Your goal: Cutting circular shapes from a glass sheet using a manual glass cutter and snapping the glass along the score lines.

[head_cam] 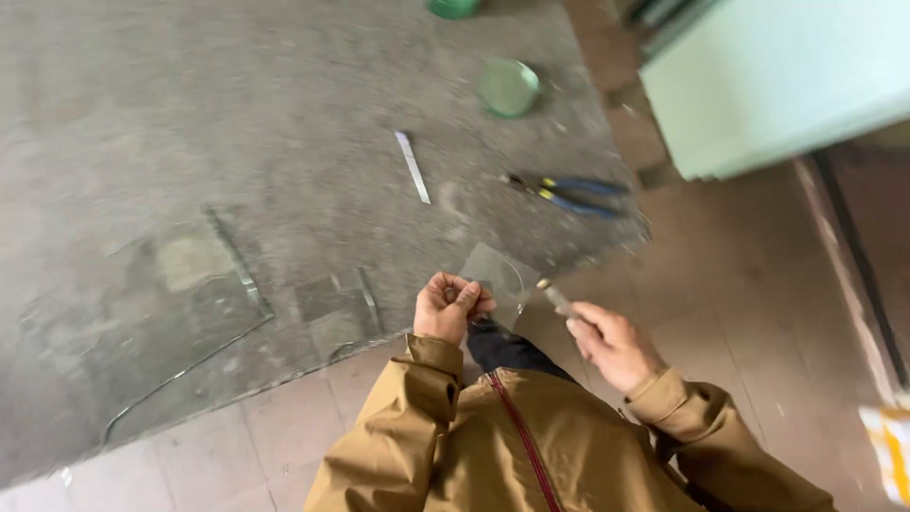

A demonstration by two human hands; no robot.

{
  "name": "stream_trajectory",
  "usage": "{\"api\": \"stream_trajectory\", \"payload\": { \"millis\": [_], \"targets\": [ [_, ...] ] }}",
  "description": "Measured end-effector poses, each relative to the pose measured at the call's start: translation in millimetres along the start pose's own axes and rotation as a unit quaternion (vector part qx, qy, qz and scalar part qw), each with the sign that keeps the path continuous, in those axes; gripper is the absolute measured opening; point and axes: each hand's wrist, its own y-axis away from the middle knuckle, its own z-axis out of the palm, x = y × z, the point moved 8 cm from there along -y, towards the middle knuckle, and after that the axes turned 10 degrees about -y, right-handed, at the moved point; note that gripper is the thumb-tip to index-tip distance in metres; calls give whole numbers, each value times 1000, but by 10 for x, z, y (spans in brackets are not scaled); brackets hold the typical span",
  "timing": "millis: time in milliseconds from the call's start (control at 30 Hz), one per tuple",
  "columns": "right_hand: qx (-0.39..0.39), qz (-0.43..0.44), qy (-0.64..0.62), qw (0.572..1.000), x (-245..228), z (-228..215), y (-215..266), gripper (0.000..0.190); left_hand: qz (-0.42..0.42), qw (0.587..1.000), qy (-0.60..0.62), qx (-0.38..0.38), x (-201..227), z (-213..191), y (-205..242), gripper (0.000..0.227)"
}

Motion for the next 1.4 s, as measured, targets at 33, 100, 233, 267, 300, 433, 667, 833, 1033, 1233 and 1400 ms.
{"api": "stream_trajectory", "payload": {
  "millis": [33, 100, 233, 267, 300, 433, 667, 833, 1033, 1233, 1400],
  "targets": [
    [23, 15, -2, 1000, 205, -45, 168, 37, -14, 1000, -5, -23, -115, 139, 14, 16],
    [92, -87, 62, 990, 365, -161, 474, 34, 10, 999, -32, -20, -237, 315, 74, 18],
    [199, -163, 78, 963, 269, -268, 814, 30, 7, 998, -51, -37, -264, 564, 341, 17],
    [201, -128, 113, 965, 577, -269, 719, 28, 20, 996, -74, -48, -390, 579, 273, 17],
    [202, -92, 148, 964, 879, -268, 618, 27, 33, 993, -96, -59, -508, 590, 197, 17],
    [240, -91, 60, 965, 801, -376, 775, 31, 60, 983, -172, -36, -214, 674, 341, 20],
    [253, -126, 77, 956, 837, -726, 762, 30, 71, 984, -160, -33, 13, 1127, 571, 16],
    [229, -129, -19, 965, 1120, -1071, 623, 26, 30, 996, -66, -44, -197, 1355, 533, 15],
    [87, 25, -263, 961, 1362, -1162, 416, 32, 38, 999, -6, 7, -538, 1420, 570, 17],
    [-150, 82, -368, 914, 1278, -305, -53, 18, 92, 993, 69, 10, -824, 1153, 738, 18],
    [-55, 22, -340, 939, 571, -94, -682, 20, 87, 964, -47, 249, -539, 116, 876, 22]
  ]
}}
